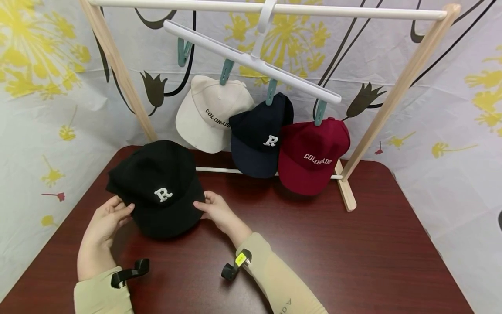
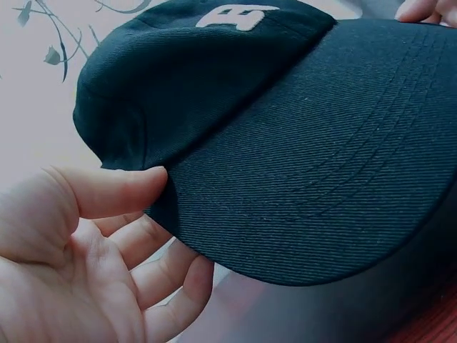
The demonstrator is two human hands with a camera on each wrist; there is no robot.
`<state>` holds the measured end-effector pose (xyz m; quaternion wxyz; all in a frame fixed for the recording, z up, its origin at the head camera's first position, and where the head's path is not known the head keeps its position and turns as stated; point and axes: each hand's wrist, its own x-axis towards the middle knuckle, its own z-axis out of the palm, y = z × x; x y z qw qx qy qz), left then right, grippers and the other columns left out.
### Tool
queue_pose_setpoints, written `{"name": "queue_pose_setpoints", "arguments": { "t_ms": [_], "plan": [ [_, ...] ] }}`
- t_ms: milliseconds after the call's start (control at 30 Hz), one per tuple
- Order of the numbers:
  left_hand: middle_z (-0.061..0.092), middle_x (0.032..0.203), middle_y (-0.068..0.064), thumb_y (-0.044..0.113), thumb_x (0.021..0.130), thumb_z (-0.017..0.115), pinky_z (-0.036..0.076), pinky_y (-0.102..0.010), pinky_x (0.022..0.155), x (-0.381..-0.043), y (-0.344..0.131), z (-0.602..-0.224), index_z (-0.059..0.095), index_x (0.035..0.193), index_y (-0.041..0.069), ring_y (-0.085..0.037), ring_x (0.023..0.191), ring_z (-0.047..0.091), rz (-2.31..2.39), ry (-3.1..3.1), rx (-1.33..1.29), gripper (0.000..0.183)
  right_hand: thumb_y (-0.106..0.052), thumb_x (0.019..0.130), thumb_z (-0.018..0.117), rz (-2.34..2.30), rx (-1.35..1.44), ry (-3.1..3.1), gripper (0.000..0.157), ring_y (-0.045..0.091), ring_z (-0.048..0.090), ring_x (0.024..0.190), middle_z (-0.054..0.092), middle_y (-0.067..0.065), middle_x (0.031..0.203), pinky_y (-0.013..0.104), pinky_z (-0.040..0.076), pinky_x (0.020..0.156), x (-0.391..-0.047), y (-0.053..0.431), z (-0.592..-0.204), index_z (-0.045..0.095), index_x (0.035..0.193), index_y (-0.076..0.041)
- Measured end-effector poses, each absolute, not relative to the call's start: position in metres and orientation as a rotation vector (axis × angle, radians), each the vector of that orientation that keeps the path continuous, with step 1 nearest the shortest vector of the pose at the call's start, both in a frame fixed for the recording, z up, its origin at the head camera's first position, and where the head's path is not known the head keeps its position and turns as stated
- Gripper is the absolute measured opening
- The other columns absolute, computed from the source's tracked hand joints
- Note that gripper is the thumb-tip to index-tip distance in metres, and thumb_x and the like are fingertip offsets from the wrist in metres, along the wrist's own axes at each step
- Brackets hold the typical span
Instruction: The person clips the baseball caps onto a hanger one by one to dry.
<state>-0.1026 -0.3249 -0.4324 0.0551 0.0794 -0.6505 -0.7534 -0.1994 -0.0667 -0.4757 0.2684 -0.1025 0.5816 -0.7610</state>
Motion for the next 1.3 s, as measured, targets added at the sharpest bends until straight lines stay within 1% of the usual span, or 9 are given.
{"name": "queue_pose_setpoints", "arguments": {
  "t_ms": [67,133,200,333,533,767,1100,1200,1300],
  "plan": [
    [0.059,0.078,0.014,-0.003,0.094,0.056,0.047,-0.018,0.069,-0.103,-0.324,-0.432,0.061,0.096,0.023,0.0,0.08,0.055,-2.293,-1.963,0.205,0.027,0.002,0.093,0.059,-2.066,-0.278,1.549,0.009,0.014,0.063,0.073,0.066,0.006,0.088,0.029,0.052,0.065,-0.2,-0.065,-0.474,0.055,0.1,0.001],
    [0.065,0.089,0.013,-0.004,0.094,0.056,0.048,-0.017,0.07,-0.103,-0.323,-0.431,0.062,0.1,0.026,0.001,0.086,0.057,-2.299,-1.95,0.172,0.031,0.003,0.093,0.058,-2.073,-0.279,1.542,0.01,0.014,0.063,0.072,0.066,0.006,0.088,0.028,0.052,0.064,-0.2,-0.064,-0.472,0.054,0.102,0.002],
    [0.067,0.096,0.013,-0.005,0.094,0.055,0.049,-0.017,0.072,-0.105,-0.322,-0.43,0.063,0.102,0.028,0.002,0.09,0.059,-2.311,-1.933,0.151,0.035,0.003,0.093,0.058,-2.08,-0.281,1.541,0.01,0.014,0.063,0.072,0.066,0.006,0.087,0.027,0.052,0.063,-0.199,-0.062,-0.47,0.054,0.101,0.002],
    [0.066,0.101,0.015,-0.003,0.094,0.056,0.048,-0.016,0.073,-0.107,-0.319,-0.428,0.062,0.106,0.028,0.002,0.093,0.06,-2.304,-1.941,0.145,0.034,0.003,0.093,0.058,-2.098,-0.283,1.542,0.009,0.014,0.063,0.071,0.066,0.006,0.086,0.027,0.052,0.062,-0.199,-0.06,-0.468,0.054,0.1,-0.001],
    [0.066,0.101,0.016,-0.003,0.095,0.055,0.047,-0.015,0.074,-0.107,-0.317,-0.424,0.063,0.106,0.029,0.003,0.093,0.059,-2.31,-1.946,0.135,0.034,0.004,0.093,0.058,-2.114,-0.293,1.529,0.009,0.013,0.063,0.069,0.066,0.004,0.084,0.027,0.052,0.062,-0.2,-0.056,-0.465,0.055,0.1,0.0],
    [0.068,0.098,0.009,-0.01,0.094,0.052,0.048,-0.018,0.072,-0.105,-0.314,-0.418,0.067,0.104,0.023,-0.001,0.09,0.06,-2.357,-1.85,0.061,0.038,0.004,0.092,0.058,-2.119,-0.344,1.522,0.01,0.014,0.063,0.069,0.067,0.005,0.085,0.027,0.052,0.062,-0.199,-0.053,-0.457,0.056,0.1,-0.001],
    [0.066,0.103,0.013,-0.005,0.094,0.055,0.047,-0.015,0.075,-0.108,-0.306,-0.412,0.065,0.106,0.026,0.001,0.094,0.06,-2.286,-1.858,0.078,0.035,0.006,0.09,0.059,-2.175,-0.342,1.544,0.01,0.013,0.064,0.068,0.067,0.006,0.083,0.027,0.052,0.06,-0.196,-0.05,-0.448,0.056,0.099,0.005],
    [0.067,0.101,0.012,-0.003,0.094,0.056,0.047,-0.014,0.075,-0.109,-0.304,-0.412,0.065,0.104,0.023,0.001,0.093,0.06,-2.275,-1.847,0.093,0.03,0.007,0.09,0.06,-2.188,-0.313,1.551,0.011,0.014,0.064,0.067,0.067,0.007,0.083,0.027,0.052,0.06,-0.196,-0.051,-0.446,0.056,0.1,0.006],
    [0.067,0.101,0.012,-0.001,0.095,0.056,0.046,-0.014,0.077,-0.111,-0.302,-0.41,0.061,0.11,0.017,0.001,0.094,0.06,-2.284,-1.834,0.133,0.025,0.006,0.09,0.061,-2.197,-0.301,1.565,0.011,0.014,0.064,0.067,0.067,0.007,0.082,0.027,0.052,0.06,-0.195,-0.052,-0.443,0.056,0.1,0.006]
  ]
}}
